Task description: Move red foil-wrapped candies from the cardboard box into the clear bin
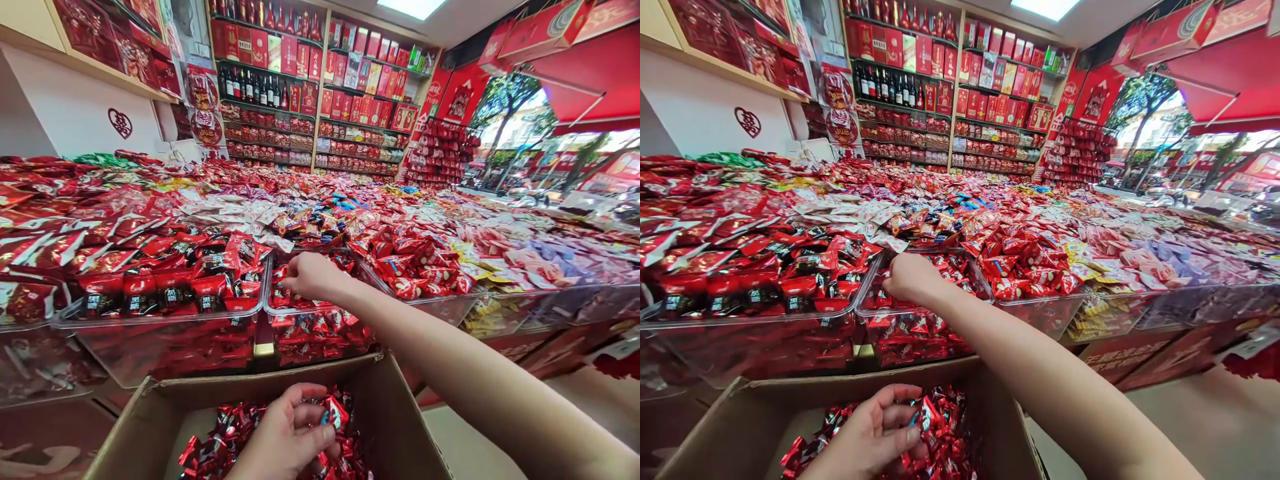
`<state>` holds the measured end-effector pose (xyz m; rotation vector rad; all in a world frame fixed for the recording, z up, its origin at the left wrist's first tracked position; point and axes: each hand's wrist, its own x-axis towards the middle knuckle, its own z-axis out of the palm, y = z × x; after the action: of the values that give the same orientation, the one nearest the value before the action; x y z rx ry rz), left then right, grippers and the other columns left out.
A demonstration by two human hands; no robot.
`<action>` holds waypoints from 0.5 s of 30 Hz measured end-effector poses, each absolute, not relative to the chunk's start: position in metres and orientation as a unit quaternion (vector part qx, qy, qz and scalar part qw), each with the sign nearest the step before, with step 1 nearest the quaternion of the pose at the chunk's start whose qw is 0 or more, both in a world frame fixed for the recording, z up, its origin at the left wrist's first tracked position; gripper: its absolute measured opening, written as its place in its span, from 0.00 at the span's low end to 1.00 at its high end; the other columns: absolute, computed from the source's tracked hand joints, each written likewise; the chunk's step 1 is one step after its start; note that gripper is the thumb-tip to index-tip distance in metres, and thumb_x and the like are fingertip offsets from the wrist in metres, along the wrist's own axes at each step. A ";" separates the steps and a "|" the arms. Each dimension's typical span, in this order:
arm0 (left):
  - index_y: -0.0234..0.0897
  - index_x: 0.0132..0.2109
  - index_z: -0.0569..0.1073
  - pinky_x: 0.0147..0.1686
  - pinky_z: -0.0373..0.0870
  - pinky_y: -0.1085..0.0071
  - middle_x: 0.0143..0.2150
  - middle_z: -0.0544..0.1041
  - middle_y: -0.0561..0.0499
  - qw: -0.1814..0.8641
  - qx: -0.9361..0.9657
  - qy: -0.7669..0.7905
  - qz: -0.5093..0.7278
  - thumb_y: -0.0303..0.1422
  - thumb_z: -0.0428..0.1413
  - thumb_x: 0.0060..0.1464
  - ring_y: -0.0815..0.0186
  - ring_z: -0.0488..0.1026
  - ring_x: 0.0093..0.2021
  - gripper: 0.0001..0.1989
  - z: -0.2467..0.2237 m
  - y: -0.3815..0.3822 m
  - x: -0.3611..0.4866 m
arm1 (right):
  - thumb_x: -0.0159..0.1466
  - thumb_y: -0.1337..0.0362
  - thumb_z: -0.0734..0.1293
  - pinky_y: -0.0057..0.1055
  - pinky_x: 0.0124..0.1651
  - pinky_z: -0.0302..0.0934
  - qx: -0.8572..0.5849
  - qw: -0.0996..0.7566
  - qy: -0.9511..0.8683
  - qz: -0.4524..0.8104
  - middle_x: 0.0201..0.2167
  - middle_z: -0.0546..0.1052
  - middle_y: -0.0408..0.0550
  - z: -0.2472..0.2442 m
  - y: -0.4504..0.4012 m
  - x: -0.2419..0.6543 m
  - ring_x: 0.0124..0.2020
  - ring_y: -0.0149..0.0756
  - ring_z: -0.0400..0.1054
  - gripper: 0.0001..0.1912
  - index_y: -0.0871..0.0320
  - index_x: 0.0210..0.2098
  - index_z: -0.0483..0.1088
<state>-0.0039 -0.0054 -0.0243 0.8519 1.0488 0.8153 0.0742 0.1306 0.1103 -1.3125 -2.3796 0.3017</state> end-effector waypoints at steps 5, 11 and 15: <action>0.37 0.39 0.67 0.37 0.66 0.68 0.33 0.77 0.50 0.700 0.351 0.440 0.439 0.31 0.61 0.36 0.66 0.74 0.32 0.20 0.000 -0.003 -0.007 | 0.56 0.62 0.59 0.23 0.27 0.53 -0.363 0.345 -0.844 0.193 0.22 0.69 0.41 0.109 0.069 0.125 0.24 0.24 0.60 0.09 0.59 0.26 0.68; 0.41 0.45 0.64 0.42 0.64 0.71 0.39 0.77 0.51 0.702 0.390 0.426 0.417 0.29 0.59 0.40 0.67 0.71 0.40 0.22 0.006 -0.002 -0.007 | 0.53 0.57 0.64 0.23 0.24 0.52 -0.450 0.305 -0.749 0.379 0.22 0.69 0.42 0.029 0.024 0.156 0.23 0.27 0.59 0.11 0.59 0.29 0.68; 0.38 0.40 0.67 0.37 0.67 0.73 0.35 0.77 0.52 0.654 0.411 0.477 0.419 0.28 0.60 0.37 0.67 0.72 0.38 0.19 -0.002 -0.001 -0.006 | 0.53 0.58 0.63 0.24 0.29 0.54 -0.435 0.383 -0.664 0.472 0.21 0.69 0.42 -0.004 0.025 0.152 0.25 0.27 0.59 0.10 0.61 0.24 0.68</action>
<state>-0.0056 -0.0014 -0.0016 0.9329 1.0823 0.9499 0.1515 0.0249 -0.0044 -1.1086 -1.6938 1.2034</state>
